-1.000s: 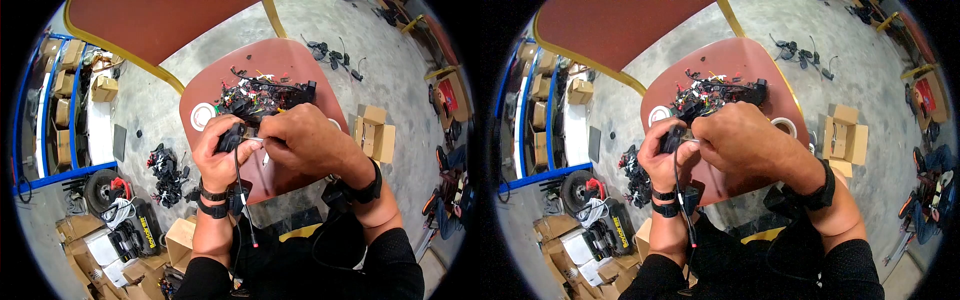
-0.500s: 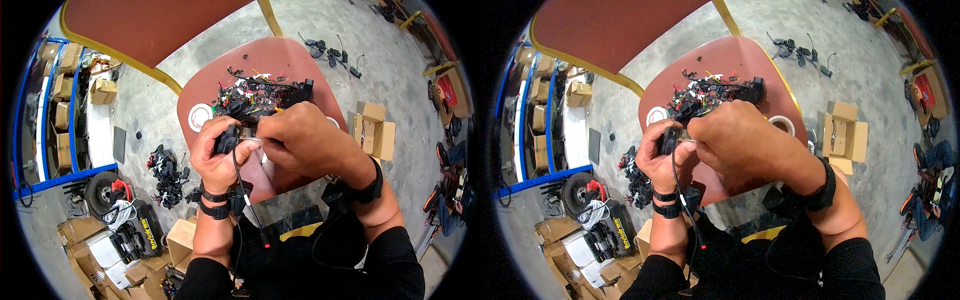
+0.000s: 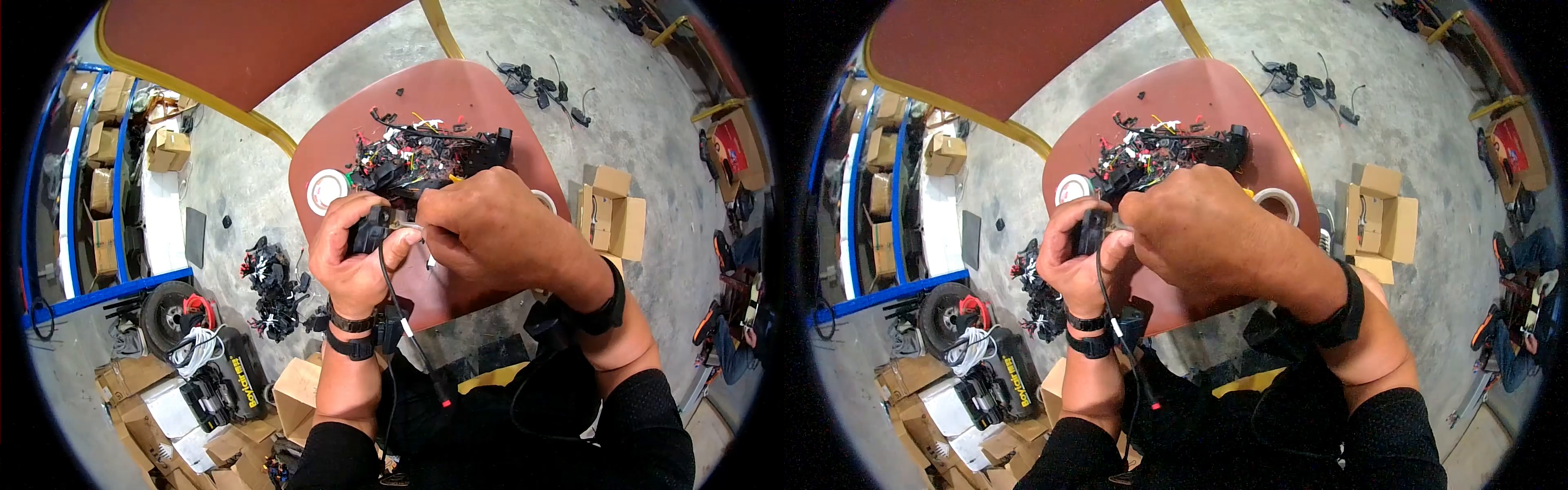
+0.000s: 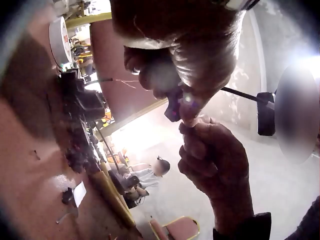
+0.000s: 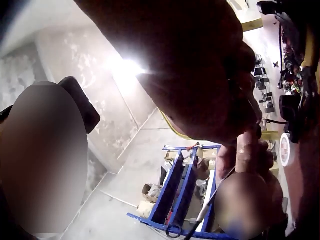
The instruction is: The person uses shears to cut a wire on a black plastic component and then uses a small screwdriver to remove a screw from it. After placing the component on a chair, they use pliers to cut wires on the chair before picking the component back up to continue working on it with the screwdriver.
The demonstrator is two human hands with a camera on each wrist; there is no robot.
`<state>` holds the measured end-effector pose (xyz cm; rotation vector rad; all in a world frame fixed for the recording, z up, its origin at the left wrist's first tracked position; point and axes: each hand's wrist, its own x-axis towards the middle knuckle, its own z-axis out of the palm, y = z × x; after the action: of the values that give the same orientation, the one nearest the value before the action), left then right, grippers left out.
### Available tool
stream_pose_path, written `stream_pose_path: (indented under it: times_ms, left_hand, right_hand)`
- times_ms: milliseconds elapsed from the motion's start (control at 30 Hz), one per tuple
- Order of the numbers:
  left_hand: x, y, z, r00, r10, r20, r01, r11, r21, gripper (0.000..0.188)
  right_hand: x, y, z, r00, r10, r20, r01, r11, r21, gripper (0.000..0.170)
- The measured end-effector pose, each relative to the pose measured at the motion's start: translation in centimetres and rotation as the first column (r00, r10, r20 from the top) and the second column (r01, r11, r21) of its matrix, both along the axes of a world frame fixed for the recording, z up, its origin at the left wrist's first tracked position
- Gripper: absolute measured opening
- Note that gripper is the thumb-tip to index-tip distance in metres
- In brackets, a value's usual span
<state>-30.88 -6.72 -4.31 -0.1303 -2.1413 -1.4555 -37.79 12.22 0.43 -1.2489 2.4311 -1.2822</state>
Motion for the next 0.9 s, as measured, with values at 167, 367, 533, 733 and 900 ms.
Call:
stream_pose_path:
  times_ms: [167, 367, 533, 733, 900]
  left_hand:
    - [-0.04, -0.3, -0.42, 0.999, -0.04, -0.03, 0.04, 0.999, 0.003, 0.047]
    - [0.2, 0.38, -0.29, 0.999, 0.048, -0.011, -0.047, 0.998, 0.052, 0.045]
    - [0.1, 0.33, -0.66, 0.999, 0.041, -0.028, -0.04, 0.997, 0.059, 0.045]
    - [0.0, -0.01, -0.5, 0.999, -0.018, -0.043, 0.02, 0.999, 0.031, 0.045]
    - [0.28, 0.43, -0.47, 0.997, 0.073, 0.004, -0.073, 0.993, 0.094, 0.043]
  right_hand:
    - [-0.27, 0.35, -0.36, 0.998, 0.052, 0.038, -0.049, 0.996, -0.073, 0.011]
    - [0.24, -0.16, -0.06, 0.999, -0.024, -0.037, 0.025, 0.999, 0.027, 0.011]
    - [0.11, -0.07, 0.02, 1.0, -0.016, -0.021, 0.016, 0.999, 0.03, 0.009]
    - [-0.37, 0.43, -0.48, 0.997, 0.04, 0.064, -0.037, 0.998, -0.057, 0.008]
    - [0.3, -0.48, -0.15, 0.998, -0.056, -0.04, 0.058, 0.998, 0.039, 0.008]
